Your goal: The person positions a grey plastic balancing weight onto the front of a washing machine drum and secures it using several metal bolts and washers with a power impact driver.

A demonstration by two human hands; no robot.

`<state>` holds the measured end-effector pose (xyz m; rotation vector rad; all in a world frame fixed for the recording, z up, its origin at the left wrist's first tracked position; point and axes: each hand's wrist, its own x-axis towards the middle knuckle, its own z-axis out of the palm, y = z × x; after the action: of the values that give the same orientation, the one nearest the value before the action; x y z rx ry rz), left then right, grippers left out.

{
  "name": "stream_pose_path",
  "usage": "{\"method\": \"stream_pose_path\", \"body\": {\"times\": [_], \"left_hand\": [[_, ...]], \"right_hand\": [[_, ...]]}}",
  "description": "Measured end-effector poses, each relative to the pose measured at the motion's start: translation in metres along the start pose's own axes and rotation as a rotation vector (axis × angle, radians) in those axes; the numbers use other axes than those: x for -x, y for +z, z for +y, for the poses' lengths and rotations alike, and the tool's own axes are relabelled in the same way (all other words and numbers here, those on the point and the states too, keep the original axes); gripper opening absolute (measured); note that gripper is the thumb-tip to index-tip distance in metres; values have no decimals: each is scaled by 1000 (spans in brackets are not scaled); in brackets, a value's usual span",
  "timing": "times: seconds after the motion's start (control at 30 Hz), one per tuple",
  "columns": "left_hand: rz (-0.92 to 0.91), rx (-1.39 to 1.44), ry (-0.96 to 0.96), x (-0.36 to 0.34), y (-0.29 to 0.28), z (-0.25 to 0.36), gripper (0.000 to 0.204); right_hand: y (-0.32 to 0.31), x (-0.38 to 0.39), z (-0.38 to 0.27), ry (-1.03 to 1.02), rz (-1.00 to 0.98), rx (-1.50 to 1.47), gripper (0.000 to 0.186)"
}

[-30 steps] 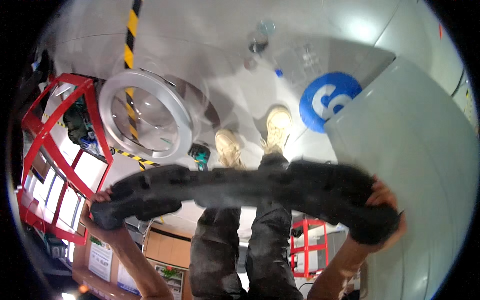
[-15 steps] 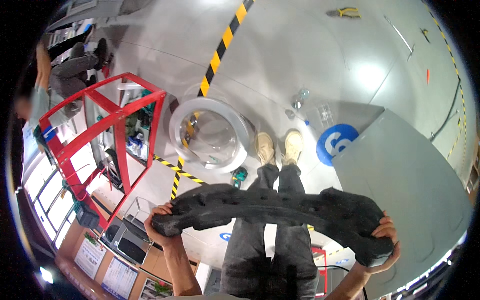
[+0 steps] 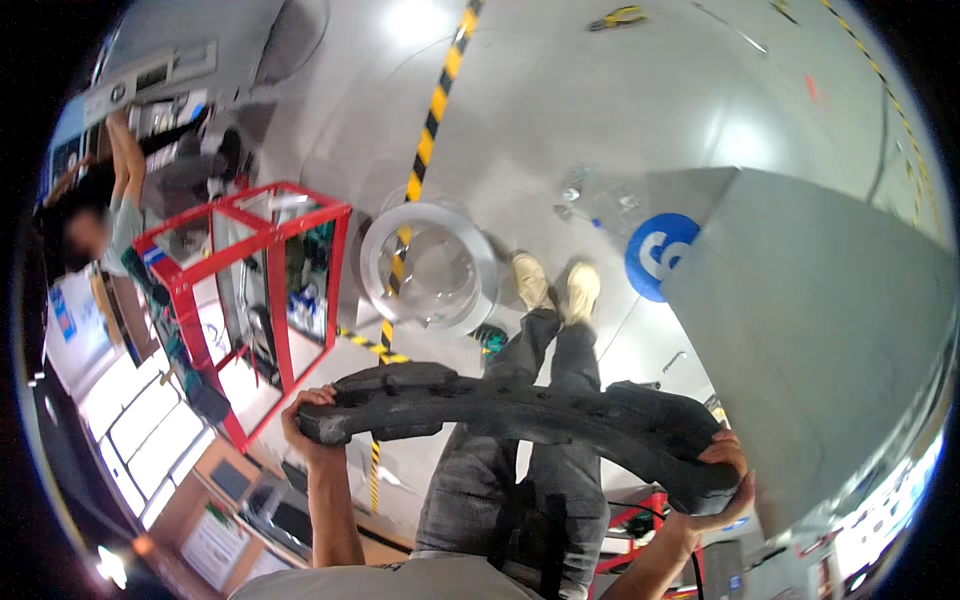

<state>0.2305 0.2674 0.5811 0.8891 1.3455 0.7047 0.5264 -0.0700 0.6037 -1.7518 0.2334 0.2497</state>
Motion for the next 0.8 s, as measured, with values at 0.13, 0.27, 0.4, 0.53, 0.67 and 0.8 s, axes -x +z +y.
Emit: {"method": "stream_pose_path", "body": {"times": [0.13,0.27,0.4,0.53,0.67,0.8], "left_hand": [[-106,-28,0,30,4,7,38],[-254,-75,14,64,12,5,37],[-435,-152,59,114,23,-3,36],[-585,-162,70,181,18,-30,34],[-655,-233,23,257,19,-66,34],[-804,-413,58,336,23,-107,36]], "right_hand": [[-64,46,7,-21,103,-80,48],[-133,109,16,-47,278,-112,49],[-209,178,42,-9,472,-298,48],[-297,263,90,-21,574,-449,50],[-373,341,128,-35,738,-504,50],[-444,427,154,7,943,-499,50]]}}
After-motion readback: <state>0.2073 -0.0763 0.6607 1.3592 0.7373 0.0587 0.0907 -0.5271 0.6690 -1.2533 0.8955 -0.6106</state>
